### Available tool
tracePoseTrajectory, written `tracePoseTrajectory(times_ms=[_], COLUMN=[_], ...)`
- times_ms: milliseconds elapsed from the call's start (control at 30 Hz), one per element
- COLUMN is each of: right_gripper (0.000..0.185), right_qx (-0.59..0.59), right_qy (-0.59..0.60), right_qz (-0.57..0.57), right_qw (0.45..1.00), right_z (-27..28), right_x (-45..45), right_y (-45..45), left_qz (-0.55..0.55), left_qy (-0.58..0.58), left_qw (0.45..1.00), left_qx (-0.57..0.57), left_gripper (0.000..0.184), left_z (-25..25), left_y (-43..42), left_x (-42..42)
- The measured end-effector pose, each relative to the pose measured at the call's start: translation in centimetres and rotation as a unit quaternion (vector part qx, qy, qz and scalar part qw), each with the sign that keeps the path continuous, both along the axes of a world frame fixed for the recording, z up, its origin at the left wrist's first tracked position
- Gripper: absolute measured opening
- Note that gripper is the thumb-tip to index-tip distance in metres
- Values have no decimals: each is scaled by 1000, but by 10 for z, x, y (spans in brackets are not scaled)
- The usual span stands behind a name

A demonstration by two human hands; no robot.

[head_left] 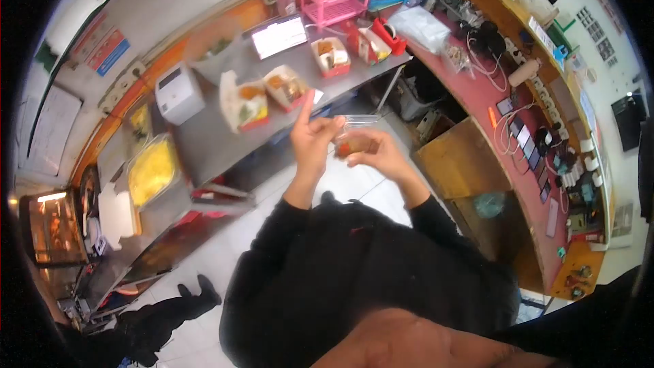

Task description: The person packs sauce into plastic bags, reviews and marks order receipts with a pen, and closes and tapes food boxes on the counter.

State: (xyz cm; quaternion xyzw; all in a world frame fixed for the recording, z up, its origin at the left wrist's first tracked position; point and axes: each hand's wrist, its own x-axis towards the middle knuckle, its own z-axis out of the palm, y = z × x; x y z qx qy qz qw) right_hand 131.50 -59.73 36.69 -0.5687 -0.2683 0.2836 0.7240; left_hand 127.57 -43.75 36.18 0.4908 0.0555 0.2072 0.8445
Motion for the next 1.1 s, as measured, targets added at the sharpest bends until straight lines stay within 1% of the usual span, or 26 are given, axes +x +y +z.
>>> tracePoseTrajectory(times_ms=[67,133,167,233,267,300,333,367,400,433,533,567,600,633,667,700,767,800,833,867,900,933,1000,1033,1067,1100], right_gripper=[42,44,44,43,41,40,38,37,35,33,34,38,41,42,44,45,46,47,45,46,47,48,52,54,56,57], right_qx=[-53,-55,-61,-66,-93,-113,-134,-142,-151,-138,-146,-186,-223,-242,-253,-258,-281,-293,-279,-289,-298,-308,-303,-300,-235,-170], right_qy=[82,75,78,82,54,66,76,68,60,63,6,-13,-34,-149,-262,-372,-353,-345,-321,-305,-292,-279,-174,-121,-74,-29], right_qz=[-12,-80,-115,-186,-215,-262,-305,-312,-318,-312,-263,-240,-215,-216,-215,-211,-172,-152,-132,-102,-72,-44,28,61,77,93], right_qw=[995,992,988,977,971,956,940,937,934,938,954,953,950,934,906,866,876,879,896,902,906,908,936,944,966,981], right_z=[-13,-25,-28,-43,-50,-64,-81,-94,-104,-111,-146,-158,-172,-191,-212,-225,-212,-204,-209,-213,-217,-222,-252,-261,-250,-239], right_x=[54,113,139,201,234,270,307,344,377,410,499,525,549,571,587,598,608,610,611,614,619,625,642,647,647,650], right_y=[-8,-22,-33,-58,-73,-88,-101,-111,-118,-119,-101,-89,-75,-61,-46,-35,-21,-13,-4,2,10,19,32,35,35,33], left_qz=[-23,-28,-75,-150,-239,-320,-350,-411,-397,-460,-485,-443,-425,-405,-385,-363,-308,-244,-174,-99,3,76,194,205,166,116], left_qy=[-4,-1,30,92,111,128,200,319,356,472,511,487,464,441,419,395,341,291,235,174,201,218,323,332,350,361], left_qw=[999,999,989,936,863,766,693,591,521,521,628,637,651,664,675,723,810,874,926,965,977,973,926,920,920,924], left_qx=[27,45,120,306,431,542,597,617,666,542,332,401,425,448,470,435,365,302,237,169,75,-10,38,38,56,51], left_gripper=[70,63,56,52,51,53,62,75,87,91,89,85,83,82,80,80,81,82,84,85,90,81,62,45,44,48], left_z=[-13,-18,-27,-83,-111,-141,-173,-148,-188,-188,-175,-157,-149,-142,-135,-129,-118,-116,-117,-119,-125,-121,-124,-133,-144,-161], left_y=[-5,-15,-12,-5,2,7,5,-3,-6,-10,-26,-40,-51,-60,-67,-72,-74,-73,-73,-77,-86,-91,-102,-107,-112,-117], left_x=[63,123,143,182,193,199,197,204,197,208,257,279,300,318,333,345,366,375,381,383,382,389,402,404,406,409])
